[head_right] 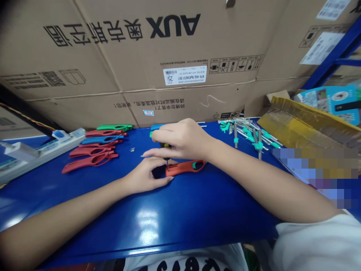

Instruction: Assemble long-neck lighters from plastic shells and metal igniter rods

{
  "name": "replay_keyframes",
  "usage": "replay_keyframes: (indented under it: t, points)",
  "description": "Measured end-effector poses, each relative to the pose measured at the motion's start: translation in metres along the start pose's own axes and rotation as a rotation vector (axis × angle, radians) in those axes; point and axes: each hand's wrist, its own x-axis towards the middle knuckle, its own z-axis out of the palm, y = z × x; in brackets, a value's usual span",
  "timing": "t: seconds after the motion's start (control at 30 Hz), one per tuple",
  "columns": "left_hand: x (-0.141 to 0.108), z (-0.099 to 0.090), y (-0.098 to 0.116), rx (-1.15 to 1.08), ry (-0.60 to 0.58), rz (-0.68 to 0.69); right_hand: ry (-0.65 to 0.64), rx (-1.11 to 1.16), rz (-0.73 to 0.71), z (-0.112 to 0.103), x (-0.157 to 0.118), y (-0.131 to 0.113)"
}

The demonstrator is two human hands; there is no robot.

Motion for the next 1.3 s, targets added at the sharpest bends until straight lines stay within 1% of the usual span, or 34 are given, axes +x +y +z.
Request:
replay_keyframes:
  t: [0.03,0.07,0.17,0.2,0.23,0.3,0.33,0.37,0.4,0.47,0.53,0.57,0.67,0.7,0.73,0.83,0.9,0.93,1.0,1.03,1.07,1.1,1.2,1.23,1.3]
  points:
    - [0.000,0.000,0.000,0.008,-0.001,-0.004,-0.007,0.010,0.008,0.000,0.000,0.000]
    - [-0.001,0.000,-0.001,0.016,-0.002,-0.010,-0.038,0.066,0.025,-0.001,0.001,-0.001]
    - [-0.001,0.001,-0.001,0.020,-0.012,-0.021,-0.161,0.288,0.063,-0.005,0.002,-0.004]
    - [-0.001,0.001,-0.001,0.013,-0.011,-0.017,-0.160,0.294,0.058,-0.006,0.003,-0.003]
    - [0.000,0.000,-0.001,0.005,-0.010,-0.013,-0.130,0.250,0.049,-0.006,0.003,-0.003]
    - [0.000,0.000,0.000,-0.003,-0.011,-0.009,-0.042,0.091,0.034,-0.005,0.002,-0.001]
    - [0.000,0.000,0.001,-0.002,-0.012,-0.011,-0.013,0.032,0.034,-0.004,0.002,0.000]
    - [0.001,-0.001,0.001,-0.001,-0.013,-0.016,-0.011,0.019,0.046,-0.003,0.002,0.000]
    - [0.001,-0.001,0.002,0.001,-0.015,-0.022,-0.038,0.061,0.066,-0.003,0.002,0.001]
    - [0.001,-0.001,0.002,0.000,-0.015,-0.027,-0.140,0.244,0.108,-0.005,0.002,0.001]
    - [0.001,-0.001,0.002,-0.005,-0.017,-0.020,-0.205,0.376,0.110,-0.007,0.003,0.003]
    - [0.001,-0.001,0.002,-0.007,-0.018,-0.014,-0.192,0.368,0.102,-0.008,0.003,0.004]
    - [0.001,-0.001,0.002,-0.009,-0.013,-0.007,-0.072,0.180,0.070,-0.008,0.003,0.005]
    - [0.001,-0.001,0.002,-0.009,-0.011,-0.007,-0.060,0.146,0.069,-0.008,0.003,0.004]
    - [0.001,-0.001,0.002,-0.010,-0.010,-0.007,-0.075,0.153,0.073,-0.009,0.003,0.003]
    - [0.001,-0.001,0.001,-0.012,-0.019,-0.009,-0.204,0.309,0.087,-0.013,0.005,-0.001]
    - [0.001,0.000,0.001,-0.001,-0.014,-0.019,-0.237,0.312,0.078,-0.014,0.004,-0.002]
    - [0.000,0.000,0.000,0.005,-0.012,-0.024,-0.217,0.255,0.071,-0.014,0.004,-0.003]
    - [0.000,0.000,0.000,0.009,-0.012,-0.023,-0.132,0.090,0.067,-0.011,0.003,-0.003]
    - [0.000,0.000,0.000,0.010,-0.012,-0.020,-0.099,0.034,0.068,-0.010,0.003,-0.003]
    - [0.000,0.000,0.000,0.012,-0.013,-0.016,-0.091,0.024,0.065,-0.009,0.003,-0.004]
    - [0.000,0.000,0.000,0.016,-0.013,-0.014,-0.113,0.062,0.059,-0.008,0.003,-0.005]
    - [-0.001,0.001,-0.001,0.035,0.000,-0.007,-0.220,0.288,0.016,-0.008,0.004,-0.006]
    - [-0.001,0.001,-0.002,0.035,0.001,-0.002,-0.217,0.315,0.008,-0.007,0.004,-0.005]
    - [-0.001,0.001,-0.002,0.027,0.000,0.007,-0.138,0.237,0.011,-0.005,0.003,-0.002]
